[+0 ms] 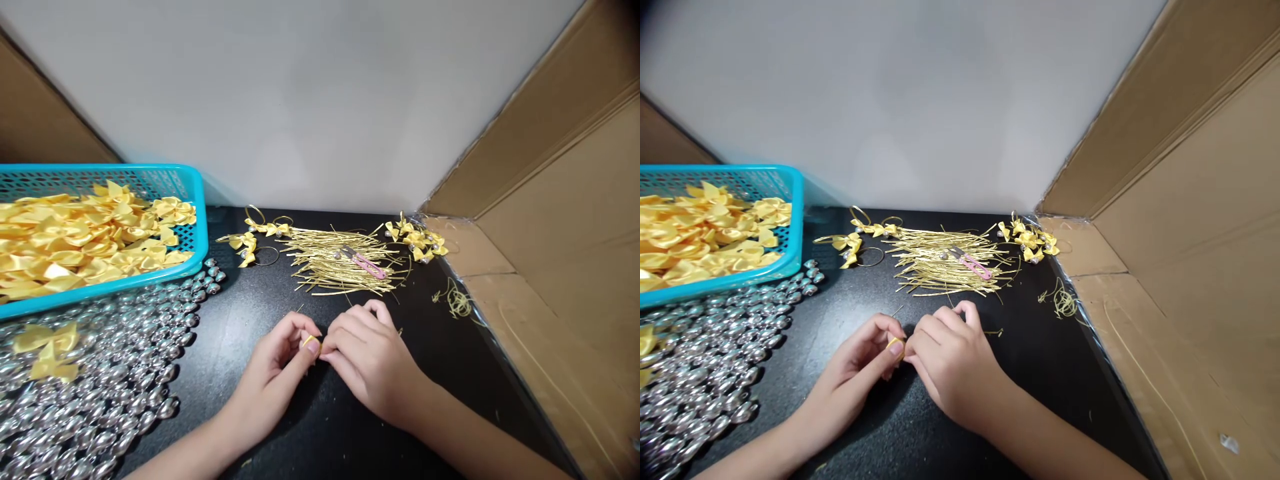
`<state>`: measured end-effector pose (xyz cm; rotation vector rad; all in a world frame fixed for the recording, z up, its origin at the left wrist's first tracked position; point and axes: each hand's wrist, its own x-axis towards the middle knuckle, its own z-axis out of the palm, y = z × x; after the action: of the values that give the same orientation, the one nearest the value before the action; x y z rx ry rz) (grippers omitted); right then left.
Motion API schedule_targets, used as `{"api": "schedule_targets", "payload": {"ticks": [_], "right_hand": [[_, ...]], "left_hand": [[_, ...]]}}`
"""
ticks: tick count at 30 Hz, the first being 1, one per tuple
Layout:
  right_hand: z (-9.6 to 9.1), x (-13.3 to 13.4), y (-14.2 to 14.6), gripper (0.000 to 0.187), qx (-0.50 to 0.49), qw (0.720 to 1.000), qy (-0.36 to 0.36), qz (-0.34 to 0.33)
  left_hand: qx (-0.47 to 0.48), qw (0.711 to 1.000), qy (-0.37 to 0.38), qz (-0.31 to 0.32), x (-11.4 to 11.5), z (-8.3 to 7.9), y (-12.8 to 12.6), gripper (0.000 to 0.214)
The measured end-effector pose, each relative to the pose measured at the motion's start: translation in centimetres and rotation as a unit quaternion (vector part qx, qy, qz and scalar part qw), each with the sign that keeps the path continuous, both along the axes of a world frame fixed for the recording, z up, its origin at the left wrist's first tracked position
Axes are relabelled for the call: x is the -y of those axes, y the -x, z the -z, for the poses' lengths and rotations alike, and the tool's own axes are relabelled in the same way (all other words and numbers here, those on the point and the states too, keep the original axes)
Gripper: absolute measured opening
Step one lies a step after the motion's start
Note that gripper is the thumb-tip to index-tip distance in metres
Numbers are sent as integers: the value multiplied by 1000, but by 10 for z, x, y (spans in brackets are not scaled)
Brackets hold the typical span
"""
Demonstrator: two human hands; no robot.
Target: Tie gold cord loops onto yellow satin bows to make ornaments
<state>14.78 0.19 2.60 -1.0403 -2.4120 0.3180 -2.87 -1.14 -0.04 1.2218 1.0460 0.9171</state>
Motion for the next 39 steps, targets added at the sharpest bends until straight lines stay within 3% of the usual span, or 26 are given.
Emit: {"api": "schedule_targets", "payload": {"ticks": [6, 9, 15, 18, 20, 22, 25, 29, 34, 39], "right_hand": [[-7, -5, -4, 16, 14, 997, 5, -69], [-11, -6, -6, 14, -1, 998, 28, -60], [-20, -16, -16, 26, 1, 1000, 17, 10], [-14, -35, -35, 32, 5, 993, 4, 122], [-4, -50, -48, 19, 25, 974, -13, 223], [9, -62, -56, 18, 58, 962, -4, 266], [24, -71, -58, 21, 77, 958, 16, 276], [31, -72, -51, 23, 69, 952, 22, 297], [32, -73, -49, 21, 37, 953, 28, 300], [34, -77, -56, 19, -41, 945, 27, 325]], "left_hand": [[24, 999, 16, -31, -1, 3, 1, 16], [25, 999, 14, -27, -2, 2, 1, 16], [32, 999, 15, -26, -1, 0, 1, 16], [38, 998, 27, -32, 0, 2, 1, 16], [32, 998, 25, -37, 0, 4, 2, 16], [8, 1000, 1, -29, -1, 4, 3, 14], [-39, 997, -63, 10, -2, 2, 4, 27], [-74, 991, -102, 39, -5, -3, 4, 36], [-90, 991, -92, 45, -6, -6, -1, 27], [-70, 997, -35, 19, -4, -6, -1, 26]]}}
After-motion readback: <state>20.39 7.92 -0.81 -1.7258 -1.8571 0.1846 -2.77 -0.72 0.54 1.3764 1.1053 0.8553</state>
